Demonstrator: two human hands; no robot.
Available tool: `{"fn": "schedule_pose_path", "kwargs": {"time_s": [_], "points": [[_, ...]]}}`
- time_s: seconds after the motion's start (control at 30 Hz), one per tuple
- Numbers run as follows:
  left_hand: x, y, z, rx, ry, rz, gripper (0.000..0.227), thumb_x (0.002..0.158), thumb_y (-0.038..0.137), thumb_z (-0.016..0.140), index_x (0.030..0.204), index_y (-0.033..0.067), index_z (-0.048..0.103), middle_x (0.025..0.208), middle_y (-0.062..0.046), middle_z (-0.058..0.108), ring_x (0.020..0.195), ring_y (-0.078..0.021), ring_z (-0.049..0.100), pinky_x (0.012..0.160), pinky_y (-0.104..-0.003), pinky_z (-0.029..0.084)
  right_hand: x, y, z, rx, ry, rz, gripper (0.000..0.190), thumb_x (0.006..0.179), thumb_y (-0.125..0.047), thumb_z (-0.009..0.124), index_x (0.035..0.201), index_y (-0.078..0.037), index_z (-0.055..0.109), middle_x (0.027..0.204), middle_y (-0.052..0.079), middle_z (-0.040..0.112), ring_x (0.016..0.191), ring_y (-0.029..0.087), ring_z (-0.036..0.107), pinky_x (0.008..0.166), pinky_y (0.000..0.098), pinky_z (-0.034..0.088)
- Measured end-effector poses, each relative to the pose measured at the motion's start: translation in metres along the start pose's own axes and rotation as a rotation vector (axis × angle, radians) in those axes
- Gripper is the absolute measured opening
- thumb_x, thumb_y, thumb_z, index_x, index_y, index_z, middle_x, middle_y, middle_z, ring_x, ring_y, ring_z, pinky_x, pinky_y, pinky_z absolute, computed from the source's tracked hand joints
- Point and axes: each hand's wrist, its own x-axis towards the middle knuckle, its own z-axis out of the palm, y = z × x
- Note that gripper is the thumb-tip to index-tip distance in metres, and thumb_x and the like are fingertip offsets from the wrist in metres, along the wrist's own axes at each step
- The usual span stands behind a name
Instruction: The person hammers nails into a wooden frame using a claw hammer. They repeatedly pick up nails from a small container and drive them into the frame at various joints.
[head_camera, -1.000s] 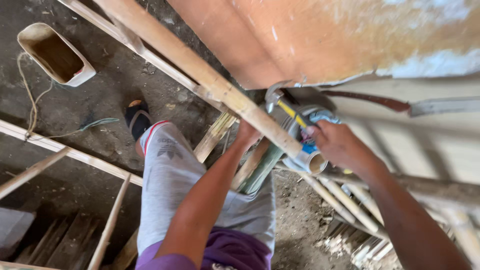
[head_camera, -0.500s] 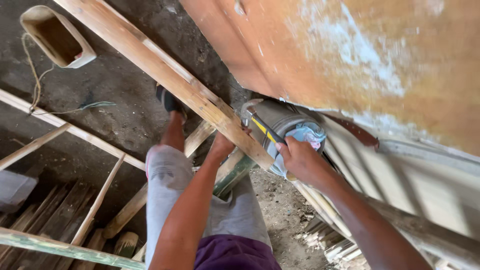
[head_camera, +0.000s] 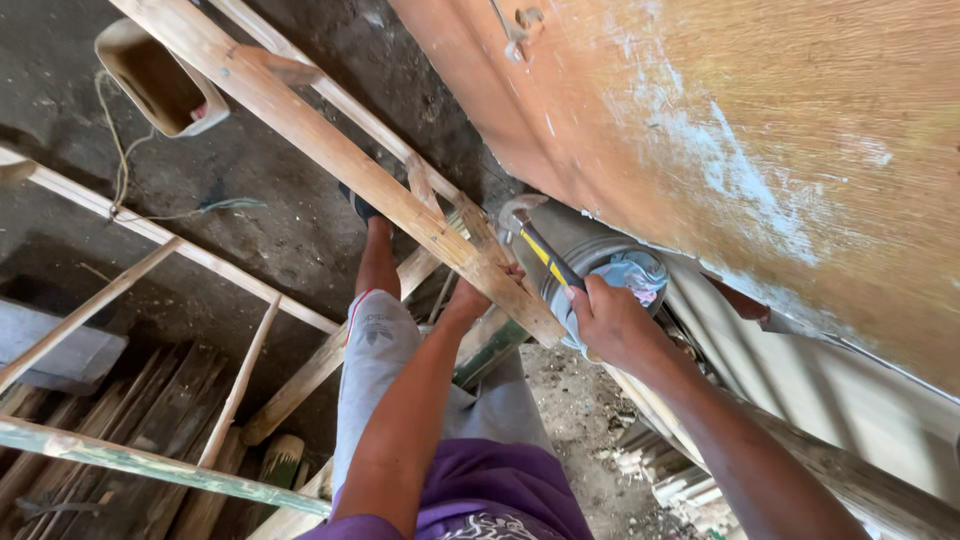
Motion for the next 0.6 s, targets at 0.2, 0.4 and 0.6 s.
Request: {"fn": "schedule_pose_path", "kwargs": {"time_s": [0.2,0.4,0.6], "points": [[0.001,0.025,0.006,0.038,0.049,-0.022,0.025,0.087,0.01,0.081,0.107,-0.0046,0.074,0.101,-0.012,0.077,0.089,-0.018,0.074,0.079,-0.033,0.062,0.009,-0.007,-0.006,-0.031,-0.165,0.113,0.041,0.102,-0.04,0.049,0.102,0.0,0.061,0.072,0.029,0.067,0.07,0.048,0.07,0.066,0.0578,0.051],[0.001,0.0,-0.001,0.112,0.017,0.011,0.024,0.089,0.012,0.079,0.107,-0.0046,0.077,0.106,-0.013,0.078,0.095,-0.016,0.074,0.085,-0.032,0.062,0.002,0.003,-0.002,-0.024,-0.023,-0.051,0.042,0.104,-0.037,0.05,0.096,0.003,0.059,0.071,0.032,0.065,0.072,0.05,0.066,0.065,0.0584,0.05],[0.004,0.002,-0.004,0.123,-0.011,0.121,0.024,0.089,0.011,0.081,0.106,-0.0049,0.075,0.105,-0.014,0.078,0.101,-0.0174,0.074,0.09,-0.032,0.061,0.011,-0.01,-0.01,0.039,-0.103,0.039,0.04,0.103,-0.035,0.047,0.101,0.004,0.056,0.07,0.028,0.066,0.067,0.046,0.069,0.06,0.0558,0.052]]}}
